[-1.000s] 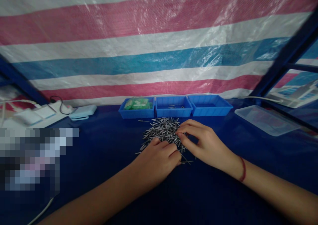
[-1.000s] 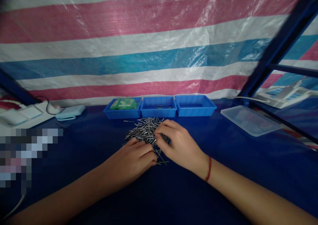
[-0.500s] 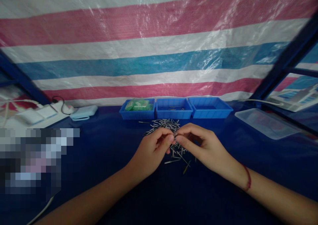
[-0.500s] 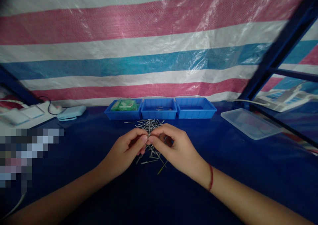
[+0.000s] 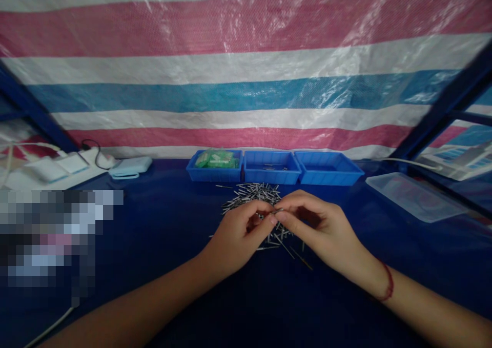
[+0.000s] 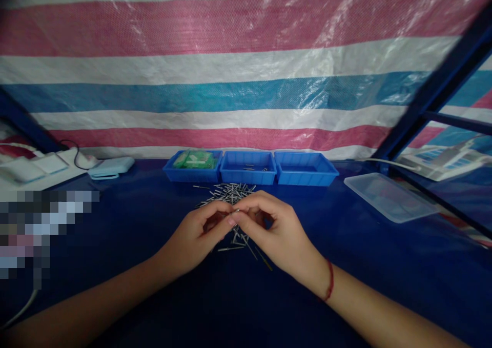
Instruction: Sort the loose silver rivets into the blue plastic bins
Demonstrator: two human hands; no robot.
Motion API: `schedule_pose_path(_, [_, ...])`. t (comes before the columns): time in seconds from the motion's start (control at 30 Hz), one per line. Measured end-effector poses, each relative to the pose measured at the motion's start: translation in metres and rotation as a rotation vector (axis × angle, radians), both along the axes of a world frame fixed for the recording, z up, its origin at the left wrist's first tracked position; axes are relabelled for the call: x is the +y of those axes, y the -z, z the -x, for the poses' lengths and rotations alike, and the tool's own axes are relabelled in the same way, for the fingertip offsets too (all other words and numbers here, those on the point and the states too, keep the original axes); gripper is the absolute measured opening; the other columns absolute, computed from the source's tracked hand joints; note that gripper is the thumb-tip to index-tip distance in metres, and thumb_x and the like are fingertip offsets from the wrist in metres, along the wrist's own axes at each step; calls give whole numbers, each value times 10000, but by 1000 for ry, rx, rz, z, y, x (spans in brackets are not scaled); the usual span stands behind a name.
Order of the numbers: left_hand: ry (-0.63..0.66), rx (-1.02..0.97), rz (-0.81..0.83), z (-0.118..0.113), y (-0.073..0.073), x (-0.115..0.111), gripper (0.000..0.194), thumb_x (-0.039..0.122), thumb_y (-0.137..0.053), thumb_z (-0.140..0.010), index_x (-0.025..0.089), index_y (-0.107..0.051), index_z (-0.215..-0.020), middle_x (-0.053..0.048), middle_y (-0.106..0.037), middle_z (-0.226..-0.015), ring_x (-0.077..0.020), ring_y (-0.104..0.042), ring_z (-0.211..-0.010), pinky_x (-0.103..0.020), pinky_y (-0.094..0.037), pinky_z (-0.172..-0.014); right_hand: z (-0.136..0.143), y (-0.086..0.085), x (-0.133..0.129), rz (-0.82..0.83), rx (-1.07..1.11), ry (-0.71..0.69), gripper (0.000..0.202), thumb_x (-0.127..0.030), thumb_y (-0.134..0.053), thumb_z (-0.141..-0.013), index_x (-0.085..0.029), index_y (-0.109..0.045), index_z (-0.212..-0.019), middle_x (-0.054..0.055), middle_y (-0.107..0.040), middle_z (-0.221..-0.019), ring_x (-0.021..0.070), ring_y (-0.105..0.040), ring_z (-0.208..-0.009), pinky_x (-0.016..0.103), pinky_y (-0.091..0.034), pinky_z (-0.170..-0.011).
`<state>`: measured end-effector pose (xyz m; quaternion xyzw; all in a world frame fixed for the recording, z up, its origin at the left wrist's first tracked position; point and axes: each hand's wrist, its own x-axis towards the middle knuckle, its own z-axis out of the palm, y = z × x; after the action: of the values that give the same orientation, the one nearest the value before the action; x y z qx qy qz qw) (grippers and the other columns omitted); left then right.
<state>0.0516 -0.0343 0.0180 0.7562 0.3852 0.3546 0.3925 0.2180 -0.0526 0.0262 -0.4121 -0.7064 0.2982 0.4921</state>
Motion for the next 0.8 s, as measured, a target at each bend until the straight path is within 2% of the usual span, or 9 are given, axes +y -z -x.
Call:
schedule_pose_path(0.27, [-113,-57,-158,3,-1,-2,67,243,-563,-824,177,-568,-822,37,-543,-670,-82,-491,-562,-203,-379,-533,-3,1,3,-52,-67,-2,82,-236,-570,-840,-206,-635,-880,17,-607,-798,125,-568,-680,265,-447,-579])
schedule_pose_path(0.37, [-111,-49,-197,5,-1,-2,60,244,-559,-826,184,-558,-818,41,-524,-654,-85,-492,-568,-203,-382,-535,-2,0,2,-106,-172,-34,97,-228,-544,-858,-195,-635,-861,26,-618,-816,134,-578,-738,276,-460,-639])
schedule_pose_path(0.43, [-97,-70,-180,5,-1,-2,83,252,-556,-829,189,-539,-881,38,-535,-687,-86,-493,-574,-203,-389,-534,-4,-2,3,-160,-239,-42,121,-220,-522,-871,-187,-634,-839,27,-622,-813,133,-577,-751,278,-460,-664])
schedule_pose_path(0.53, [-74,-113,-140,4,0,-3,209,264,-536,-844,193,-478,-1032,22,-566,-779,-81,-490,-567,-205,-402,-531,-10,-4,14,-268,-307,109,133,-226,-513,-876,-181,-634,-845,29,-630,-812,135,-575,-750,277,-449,-673])
schedule_pose_path(0.67, [35,-35,-148,5,1,-5,146,276,-442,-904,187,-526,-984,28,-561,-706,-75,-477,-536,-201,-384,-518,-23,-6,51,-361,-406,440,200,-286,-495,-883,-166,-652,-851,51,-652,-807,156,-581,-698,289,-438,-624])
schedule_pose_path(0.8, [121,114,-265,8,0,-6,147,253,-466,-896,179,-565,-975,16,-592,-729,-85,-508,-587,-217,-400,-575,-27,-7,79,-327,-638,559,285,-351,-483,-879,-137,-668,-904,98,-641,-848,210,-598,-757,341,-446,-681])
